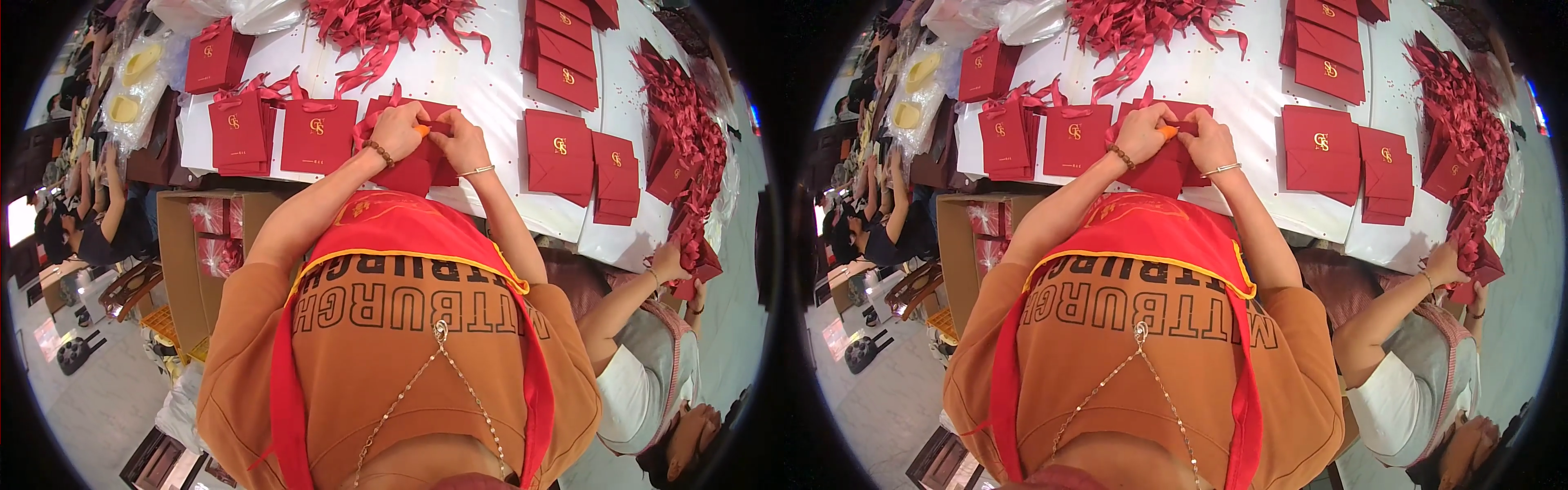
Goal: Tying red decorative ribbons onto red gift folders or cards in an assembly line.
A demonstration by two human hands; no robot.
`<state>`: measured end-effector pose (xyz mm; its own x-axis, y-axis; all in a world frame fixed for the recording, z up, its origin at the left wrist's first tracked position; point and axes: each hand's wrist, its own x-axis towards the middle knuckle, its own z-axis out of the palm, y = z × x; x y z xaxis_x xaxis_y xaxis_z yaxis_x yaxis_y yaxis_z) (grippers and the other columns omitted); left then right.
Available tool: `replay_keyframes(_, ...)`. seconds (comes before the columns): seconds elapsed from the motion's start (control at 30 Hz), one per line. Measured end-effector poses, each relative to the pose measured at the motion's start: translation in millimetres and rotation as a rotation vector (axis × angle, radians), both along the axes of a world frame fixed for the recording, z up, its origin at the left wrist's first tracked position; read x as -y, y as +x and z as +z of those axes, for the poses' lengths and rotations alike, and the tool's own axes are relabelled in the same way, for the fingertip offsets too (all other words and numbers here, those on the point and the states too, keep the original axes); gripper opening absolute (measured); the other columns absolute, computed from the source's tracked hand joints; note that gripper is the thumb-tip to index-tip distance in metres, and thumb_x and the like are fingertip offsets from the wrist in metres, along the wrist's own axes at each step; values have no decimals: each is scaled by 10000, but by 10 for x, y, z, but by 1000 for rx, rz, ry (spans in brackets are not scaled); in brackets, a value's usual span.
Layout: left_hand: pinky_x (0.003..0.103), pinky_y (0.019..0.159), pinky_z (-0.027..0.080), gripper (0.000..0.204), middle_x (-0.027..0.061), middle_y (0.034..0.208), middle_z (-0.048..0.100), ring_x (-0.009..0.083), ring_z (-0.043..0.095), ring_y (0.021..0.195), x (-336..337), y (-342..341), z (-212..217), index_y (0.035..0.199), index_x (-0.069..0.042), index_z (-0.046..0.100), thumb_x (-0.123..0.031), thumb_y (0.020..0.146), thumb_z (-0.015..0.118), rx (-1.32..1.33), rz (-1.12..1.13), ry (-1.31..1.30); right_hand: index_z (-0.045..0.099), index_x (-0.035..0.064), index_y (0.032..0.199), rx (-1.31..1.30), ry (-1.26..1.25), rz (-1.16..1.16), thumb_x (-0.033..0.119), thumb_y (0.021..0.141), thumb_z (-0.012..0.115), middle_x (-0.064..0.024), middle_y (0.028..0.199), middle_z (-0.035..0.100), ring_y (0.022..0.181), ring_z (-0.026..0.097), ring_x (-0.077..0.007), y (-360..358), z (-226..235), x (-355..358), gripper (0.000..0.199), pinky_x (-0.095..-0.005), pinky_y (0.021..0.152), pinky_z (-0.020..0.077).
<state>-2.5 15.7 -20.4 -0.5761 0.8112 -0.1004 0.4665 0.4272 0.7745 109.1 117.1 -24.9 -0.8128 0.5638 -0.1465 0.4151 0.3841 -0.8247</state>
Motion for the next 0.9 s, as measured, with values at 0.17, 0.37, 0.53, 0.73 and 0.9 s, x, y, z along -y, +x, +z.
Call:
replay_keyframes(0.17,317,533,440,147,113,648,612,202,596,586,46,-3,-1,828,-17,599,-93,702,597,27,-7,-6,566,22,872,7,-64,42,150,700,648,-187,718,604,681,592,-337,-14,18,-46,229,-385,605,455)
replay_keyframes(0.37,336,540,439,152,130,665,606,236,594,612,-4,53,-25,837,-35,597,-97,698,590,-278,-64,-13,563,19,869,-12,134,74,125,711,631,-195,731,600,692,589,-343,-4,52,19,202,-382,602,452)
replay_keyframes(0.53,322,535,434,161,111,625,588,212,576,581,34,-12,36,850,-35,597,-92,700,584,-172,-113,0,567,8,918,-126,-195,-14,92,740,607,-145,699,613,630,597,-232,79,-153,-23,201,-331,582,453)
replay_keyframes(0.73,292,504,421,180,71,589,572,151,547,518,58,-144,118,901,-11,600,-68,732,571,60,-182,11,574,-15,962,-206,-499,-51,82,776,590,-88,687,604,609,557,-122,59,-192,-1,211,-270,539,454)
replay_keyframes(0.9,267,465,411,152,61,602,577,128,547,512,54,-133,72,896,-9,602,-48,755,560,-62,-181,40,573,-22,963,-183,-387,-10,84,778,592,-85,708,610,609,556,-116,46,-219,-14,214,-254,528,461)
